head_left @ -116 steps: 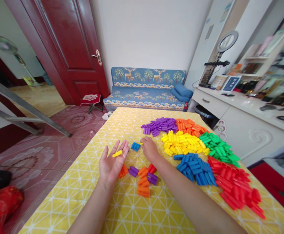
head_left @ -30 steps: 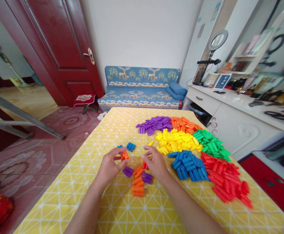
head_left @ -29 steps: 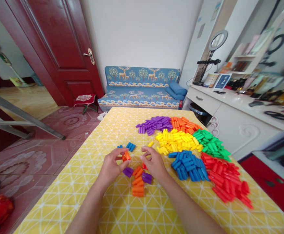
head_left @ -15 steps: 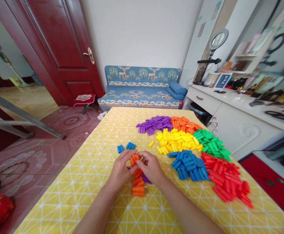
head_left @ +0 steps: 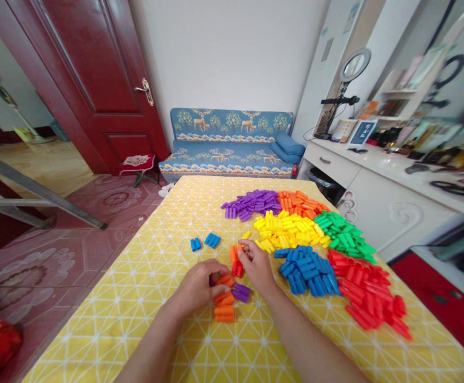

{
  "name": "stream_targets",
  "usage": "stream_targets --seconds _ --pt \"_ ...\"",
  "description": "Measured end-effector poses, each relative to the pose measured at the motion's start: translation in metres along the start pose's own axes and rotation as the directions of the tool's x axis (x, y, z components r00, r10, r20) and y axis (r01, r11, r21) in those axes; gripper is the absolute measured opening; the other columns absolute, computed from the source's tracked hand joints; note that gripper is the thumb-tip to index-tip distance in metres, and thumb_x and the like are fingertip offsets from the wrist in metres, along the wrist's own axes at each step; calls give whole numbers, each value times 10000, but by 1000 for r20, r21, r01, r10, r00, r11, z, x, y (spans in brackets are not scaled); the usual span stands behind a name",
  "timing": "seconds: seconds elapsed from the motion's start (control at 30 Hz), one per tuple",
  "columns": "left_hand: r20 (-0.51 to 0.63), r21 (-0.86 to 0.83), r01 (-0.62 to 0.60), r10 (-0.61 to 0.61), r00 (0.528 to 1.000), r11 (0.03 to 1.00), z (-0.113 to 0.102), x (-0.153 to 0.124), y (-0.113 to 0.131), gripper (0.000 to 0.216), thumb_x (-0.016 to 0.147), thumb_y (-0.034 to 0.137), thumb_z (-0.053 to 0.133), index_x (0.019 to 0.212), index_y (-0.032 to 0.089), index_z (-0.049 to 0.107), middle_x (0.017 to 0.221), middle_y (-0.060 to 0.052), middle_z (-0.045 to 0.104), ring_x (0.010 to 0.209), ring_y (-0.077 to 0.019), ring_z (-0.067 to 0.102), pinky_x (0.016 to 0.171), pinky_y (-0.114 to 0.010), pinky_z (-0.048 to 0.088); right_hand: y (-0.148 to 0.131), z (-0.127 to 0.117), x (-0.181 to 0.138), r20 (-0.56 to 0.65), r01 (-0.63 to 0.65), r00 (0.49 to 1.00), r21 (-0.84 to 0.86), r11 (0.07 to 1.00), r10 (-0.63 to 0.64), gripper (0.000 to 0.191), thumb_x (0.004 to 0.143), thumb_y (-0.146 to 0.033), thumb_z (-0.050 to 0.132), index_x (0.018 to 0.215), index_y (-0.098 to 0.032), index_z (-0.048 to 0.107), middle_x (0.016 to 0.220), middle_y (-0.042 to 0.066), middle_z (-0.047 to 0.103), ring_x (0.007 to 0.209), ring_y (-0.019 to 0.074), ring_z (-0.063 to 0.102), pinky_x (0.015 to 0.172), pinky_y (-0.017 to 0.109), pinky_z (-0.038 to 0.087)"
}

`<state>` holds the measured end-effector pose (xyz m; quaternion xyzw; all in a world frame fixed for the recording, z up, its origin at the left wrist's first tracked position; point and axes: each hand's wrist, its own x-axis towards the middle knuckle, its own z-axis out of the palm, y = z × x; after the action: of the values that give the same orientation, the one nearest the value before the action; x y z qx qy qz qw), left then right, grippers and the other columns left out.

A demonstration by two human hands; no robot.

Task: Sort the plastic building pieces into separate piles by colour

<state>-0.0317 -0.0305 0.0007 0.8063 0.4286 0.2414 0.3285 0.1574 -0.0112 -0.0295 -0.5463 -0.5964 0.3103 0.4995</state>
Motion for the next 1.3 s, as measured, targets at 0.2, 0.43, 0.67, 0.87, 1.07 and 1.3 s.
stream_targets --seconds 0.2,0.43,0.67,0.87,1.07,1.3 --pt "-7 56 34 -34 999 998 2 0 -2 297 747 284 665 1041 242 681 866 -18 634 726 -147 543 647 -234 387 3 5 -1 35 -11 999 -88 996 15 284 820 -265 513 1067 -191 631 815 18 652 596 119 593 547 220 464" --pt "-4 150 41 -41 999 988 4 1 -2 255 786 400 637 975 238 687 845 -20 640 735 -155 549 644 -242 368 0 4 -3 55 4 998 -196 981 7 262 828 -274 522 1046 -210 653 813 16 674 652 134 609 602 227 463" --pt "2 193 42 -43 999 980 5 3 -3 243 779 429 641 920 232 666 812 -1 643 711 -146 543 632 -239 347 2 4 -1 60 -5 998 -160 987 15 256 828 -277 525 1041 -205 649 812 9 672 636 128 605 581 220 455" --pt "6 219 47 -50 999 975 6 3 -2 215 787 427 625 814 214 629 744 15 623 670 -134 528 618 -237 328 5 4 -1 60 0 998 -145 989 9 252 830 -284 525 1036 -206 648 813 7 670 638 125 605 574 213 453" --pt "-1 227 46 -47 999 973 6 3 0 215 785 416 622 756 204 596 723 20 617 653 -128 517 606 -233 317 4 3 -1 60 -4 998 -151 988 13 250 826 -278 528 1028 -203 654 803 8 666 662 131 613 599 219 462" --pt "-2 227 82 -84 997 970 5 3 3 211 779 416 612 783 206 628 738 7 629 671 -139 535 626 -235 337 5 3 -1 70 -8 997 -145 989 19 252 829 -283 525 1034 -208 651 803 2 664 649 126 609 590 217 459"
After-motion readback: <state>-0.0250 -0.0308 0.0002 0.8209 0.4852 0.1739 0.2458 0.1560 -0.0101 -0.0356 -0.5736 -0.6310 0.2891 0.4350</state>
